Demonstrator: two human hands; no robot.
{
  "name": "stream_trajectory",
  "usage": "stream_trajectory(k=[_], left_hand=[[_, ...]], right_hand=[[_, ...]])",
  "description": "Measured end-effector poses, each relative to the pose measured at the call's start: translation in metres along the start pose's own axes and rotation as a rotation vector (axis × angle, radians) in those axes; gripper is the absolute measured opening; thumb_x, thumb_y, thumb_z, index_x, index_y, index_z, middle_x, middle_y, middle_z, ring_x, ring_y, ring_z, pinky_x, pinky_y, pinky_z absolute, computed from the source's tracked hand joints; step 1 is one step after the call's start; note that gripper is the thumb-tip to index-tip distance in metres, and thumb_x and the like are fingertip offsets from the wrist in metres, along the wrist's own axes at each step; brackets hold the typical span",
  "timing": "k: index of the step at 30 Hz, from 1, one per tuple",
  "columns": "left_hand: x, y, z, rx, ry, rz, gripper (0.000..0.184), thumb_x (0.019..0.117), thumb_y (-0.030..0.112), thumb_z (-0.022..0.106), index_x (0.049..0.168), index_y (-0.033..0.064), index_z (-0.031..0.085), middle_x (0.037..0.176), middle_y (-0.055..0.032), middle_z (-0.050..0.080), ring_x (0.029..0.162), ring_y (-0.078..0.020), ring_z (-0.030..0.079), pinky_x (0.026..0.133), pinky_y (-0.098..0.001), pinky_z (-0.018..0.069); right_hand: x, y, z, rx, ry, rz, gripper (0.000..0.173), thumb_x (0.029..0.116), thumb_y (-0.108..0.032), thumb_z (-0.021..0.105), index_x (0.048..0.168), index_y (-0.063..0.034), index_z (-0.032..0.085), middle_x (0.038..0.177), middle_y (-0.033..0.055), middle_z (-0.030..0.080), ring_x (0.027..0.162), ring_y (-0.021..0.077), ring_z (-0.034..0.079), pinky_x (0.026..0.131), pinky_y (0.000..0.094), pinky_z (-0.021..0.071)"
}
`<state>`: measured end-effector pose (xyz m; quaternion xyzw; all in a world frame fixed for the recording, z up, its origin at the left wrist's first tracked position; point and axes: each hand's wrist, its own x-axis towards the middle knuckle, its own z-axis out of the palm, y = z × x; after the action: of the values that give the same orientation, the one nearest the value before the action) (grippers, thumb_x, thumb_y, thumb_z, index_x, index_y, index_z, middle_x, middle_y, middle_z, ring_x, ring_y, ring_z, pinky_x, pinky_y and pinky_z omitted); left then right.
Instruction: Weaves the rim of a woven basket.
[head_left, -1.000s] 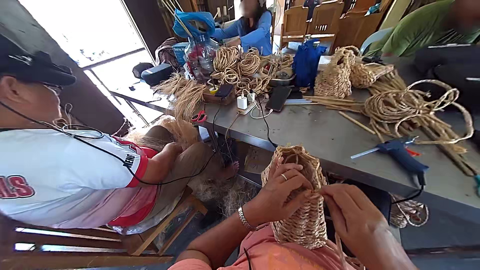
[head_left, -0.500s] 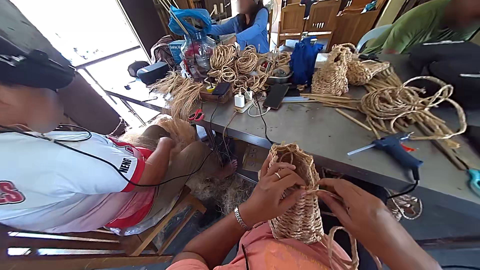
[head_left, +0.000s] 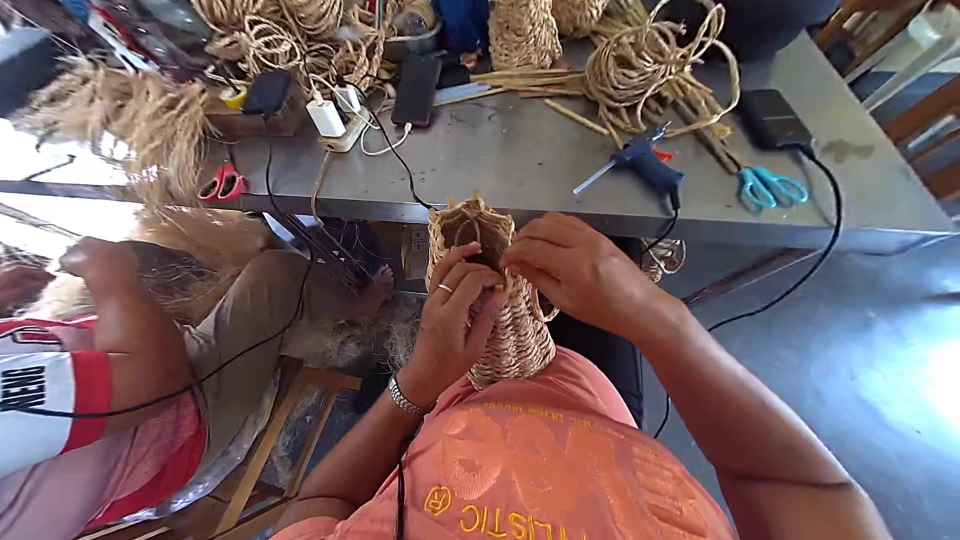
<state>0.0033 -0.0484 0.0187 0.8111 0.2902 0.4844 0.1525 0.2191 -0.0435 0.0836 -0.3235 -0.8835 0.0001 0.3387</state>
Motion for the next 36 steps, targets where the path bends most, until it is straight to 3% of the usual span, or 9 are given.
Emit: stream_trajectory(k=[4, 7, 13, 24, 29, 36], left_hand=[[-0.001, -0.002, -0.004, 0.002, 0.015, -0.001, 0.015, 0.1011, 0.015, 0.060, 0.106, 0.0037, 0.069, 0.116, -0.0082, 0.069, 0.138, -0.0309, 0.048, 0.120, -0.0496, 0.0343], [-0.001, -0.001, -0.004, 0.006, 0.024, -0.008, 0.015, 0.1002, 0.015, 0.062, 0.106, 0.0034, 0.069, 0.114, -0.0079, 0.069, 0.136, -0.0304, 0.049, 0.120, -0.0490, 0.0345], [-0.001, -0.002, -0.004, 0.001, 0.036, -0.003, 0.017, 0.1006, 0.018, 0.063, 0.104, 0.0033, 0.070, 0.112, -0.0080, 0.070, 0.134, -0.0296, 0.051, 0.120, -0.0483, 0.0351], [-0.003, 0.003, -0.003, 0.110, 0.052, -0.080, 0.016, 0.0990, 0.019, 0.061, 0.096, 0.0060, 0.069, 0.105, -0.0059, 0.070, 0.128, -0.0280, 0.054, 0.116, -0.0447, 0.0382], [-0.002, 0.006, 0.001, 0.147, 0.065, -0.093, 0.015, 0.0977, 0.018, 0.058, 0.094, 0.0052, 0.067, 0.104, -0.0077, 0.066, 0.121, -0.0261, 0.055, 0.112, -0.0427, 0.0391], [-0.002, 0.011, 0.003, 0.204, 0.025, -0.153, 0.016, 0.0990, 0.020, 0.056, 0.095, 0.0059, 0.062, 0.104, -0.0095, 0.062, 0.120, -0.0263, 0.054, 0.115, -0.0433, 0.0339]], right_hand=[[0.006, -0.002, 0.008, 0.086, -0.005, 0.083, 0.015, 0.1006, -0.013, 0.062, 0.103, -0.0069, 0.076, 0.102, 0.0075, 0.070, 0.099, 0.0181, 0.067, 0.090, 0.0307, 0.0566], [0.006, -0.003, 0.009, 0.142, 0.023, 0.123, 0.013, 0.0989, -0.011, 0.064, 0.101, -0.0055, 0.076, 0.099, 0.0070, 0.069, 0.091, 0.0134, 0.068, 0.084, 0.0261, 0.0576], [0.005, -0.004, 0.008, 0.216, 0.080, 0.169, 0.010, 0.0963, -0.011, 0.069, 0.099, -0.0054, 0.077, 0.098, 0.0058, 0.070, 0.089, 0.0088, 0.067, 0.080, 0.0211, 0.0573], [-0.019, -0.012, 0.025, 0.052, 0.213, 0.114, 0.012, 0.0969, -0.009, 0.066, 0.099, -0.0016, 0.076, 0.095, 0.0093, 0.070, 0.091, 0.0157, 0.068, 0.081, 0.0272, 0.0583], [-0.012, -0.012, 0.024, 0.016, 0.185, 0.084, 0.014, 0.0983, -0.009, 0.065, 0.102, -0.0028, 0.077, 0.099, 0.0104, 0.072, 0.097, 0.0193, 0.069, 0.087, 0.0303, 0.0576], [0.010, -0.006, 0.020, -0.014, 0.019, -0.005, 0.015, 0.0980, -0.004, 0.060, 0.099, -0.0031, 0.075, 0.099, 0.0105, 0.070, 0.096, 0.0227, 0.067, 0.085, 0.0319, 0.0571]])
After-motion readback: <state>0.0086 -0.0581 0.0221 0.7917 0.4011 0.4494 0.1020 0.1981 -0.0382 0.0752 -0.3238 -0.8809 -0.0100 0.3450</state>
